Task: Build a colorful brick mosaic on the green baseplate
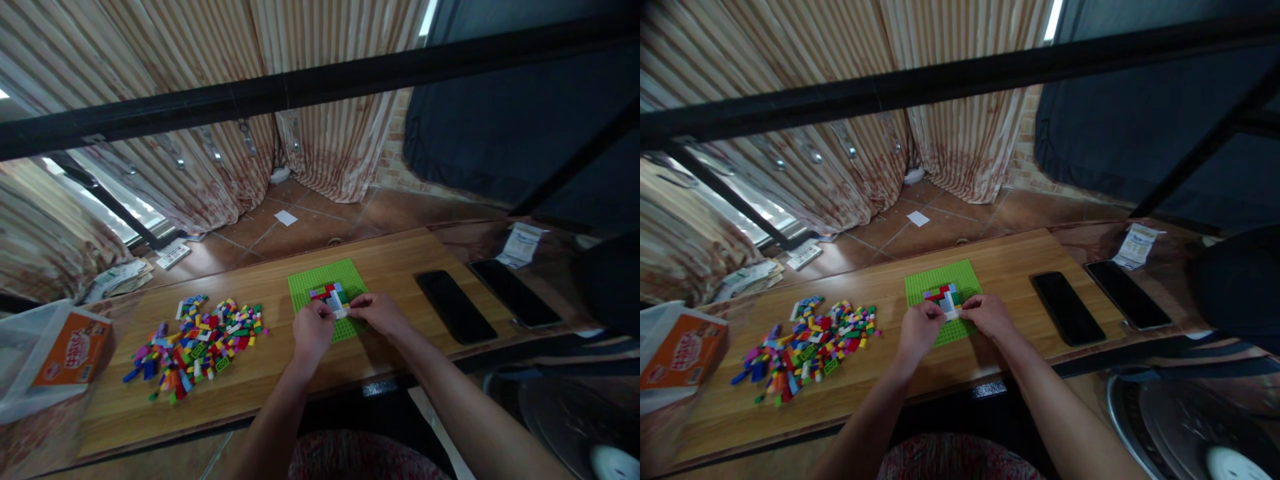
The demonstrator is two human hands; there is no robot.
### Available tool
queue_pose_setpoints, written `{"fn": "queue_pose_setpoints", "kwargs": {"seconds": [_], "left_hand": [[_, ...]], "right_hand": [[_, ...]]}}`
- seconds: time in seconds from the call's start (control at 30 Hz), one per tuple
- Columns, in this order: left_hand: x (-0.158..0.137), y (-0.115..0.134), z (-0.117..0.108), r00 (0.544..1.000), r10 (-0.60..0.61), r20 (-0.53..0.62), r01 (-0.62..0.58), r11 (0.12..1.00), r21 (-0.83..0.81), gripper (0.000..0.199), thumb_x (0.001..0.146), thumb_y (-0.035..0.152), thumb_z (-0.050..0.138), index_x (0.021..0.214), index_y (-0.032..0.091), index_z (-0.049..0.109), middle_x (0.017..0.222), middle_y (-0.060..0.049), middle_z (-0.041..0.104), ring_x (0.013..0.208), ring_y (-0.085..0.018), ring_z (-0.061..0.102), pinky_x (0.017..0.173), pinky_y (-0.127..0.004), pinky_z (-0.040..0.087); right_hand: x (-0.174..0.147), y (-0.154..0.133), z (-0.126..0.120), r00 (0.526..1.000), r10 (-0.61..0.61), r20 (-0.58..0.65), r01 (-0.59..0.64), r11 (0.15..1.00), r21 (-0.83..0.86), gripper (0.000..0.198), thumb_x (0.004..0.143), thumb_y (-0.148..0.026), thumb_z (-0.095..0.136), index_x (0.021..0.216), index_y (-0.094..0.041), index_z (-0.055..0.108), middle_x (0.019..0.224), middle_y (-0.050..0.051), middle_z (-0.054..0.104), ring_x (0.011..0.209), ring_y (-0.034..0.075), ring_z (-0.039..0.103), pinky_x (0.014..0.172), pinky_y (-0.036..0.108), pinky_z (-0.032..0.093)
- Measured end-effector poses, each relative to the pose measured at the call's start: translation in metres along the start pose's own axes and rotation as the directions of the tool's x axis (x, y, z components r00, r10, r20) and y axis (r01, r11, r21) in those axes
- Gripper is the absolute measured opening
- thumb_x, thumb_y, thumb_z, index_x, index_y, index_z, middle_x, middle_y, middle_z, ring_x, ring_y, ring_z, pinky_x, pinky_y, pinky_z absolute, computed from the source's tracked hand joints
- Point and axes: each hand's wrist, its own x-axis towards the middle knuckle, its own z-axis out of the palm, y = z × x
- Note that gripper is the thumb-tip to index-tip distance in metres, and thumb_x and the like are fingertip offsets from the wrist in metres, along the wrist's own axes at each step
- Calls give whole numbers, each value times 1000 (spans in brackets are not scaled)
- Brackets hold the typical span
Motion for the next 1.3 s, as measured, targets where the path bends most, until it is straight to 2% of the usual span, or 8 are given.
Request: {"fn": "queue_pose_setpoints", "kwargs": {"seconds": [0.2,0.4,0.6,0.73,0.83,1.0,1.13,1.3], "left_hand": [[9,0,0,999,7,32,-5,998,-64,9,67,10,62,63,18,64,62,0,64,57,-12,56,55,-23,37],[-7,0,-12,993,118,-1,-117,979,-168,10,74,13,58,68,18,64,63,2,62,60,-11,56,58,-21,40],[-42,-34,-37,974,179,-140,-214,930,-298,12,78,20,53,72,17,63,67,0,62,64,-13,56,60,-22,41],[-72,-64,-47,981,145,-132,-180,933,-312,13,80,25,53,75,17,63,70,-1,63,68,-15,58,64,-24,44],[-90,-76,-55,985,94,-142,-134,943,-304,16,82,29,53,76,18,63,72,-1,63,70,-15,58,66,-24,45],[-100,-88,-69,983,63,-171,-107,959,-264,16,80,30,54,75,18,62,70,-1,62,68,-16,58,65,-25,45],[-98,-94,-71,980,72,-184,-111,971,-211,15,82,28,52,77,18,62,73,-2,63,70,-16,59,66,-25,45],[-91,-92,-64,974,139,-177,-135,990,33,11,83,20,50,78,21,60,78,-1,64,76,-15,60,69,-25,43]], "right_hand": [[-2,-1,2,1000,24,0,-24,999,39,9,58,-19,73,66,-18,69,51,-2,58,48,10,49,42,20,34],[-9,4,-5,999,-38,38,29,977,210,23,61,-37,74,73,-18,69,60,1,65,53,12,58,46,21,44],[-21,20,-6,985,-127,-116,159,933,323,42,64,-57,69,77,-17,66,69,4,67,59,15,61,55,27,50],[-30,28,-5,913,-315,-260,357,925,134,41,75,-57,61,86,-17,68,80,8,70,70,21,64,67,35,52],[-34,34,-1,836,-469,-283,463,881,-94,35,82,-52,55,87,-19,68,90,9,70,84,23,64,79,38,50],[-38,45,9,736,-616,-281,539,784,-308,32,88,-45,49,88,-18,67,92,10,67,87,23,62,82,40,49],[-41,50,11,712,-642,-283,540,759,-364,31,90,-43,46,89,-18,66,94,10,66,90,23,61,85,40,48],[-42,50,11,705,-661,-257,551,739,-388,29,91,-41,46,91,-18,65,95,10,66,91,23,61,86,41,48]]}}
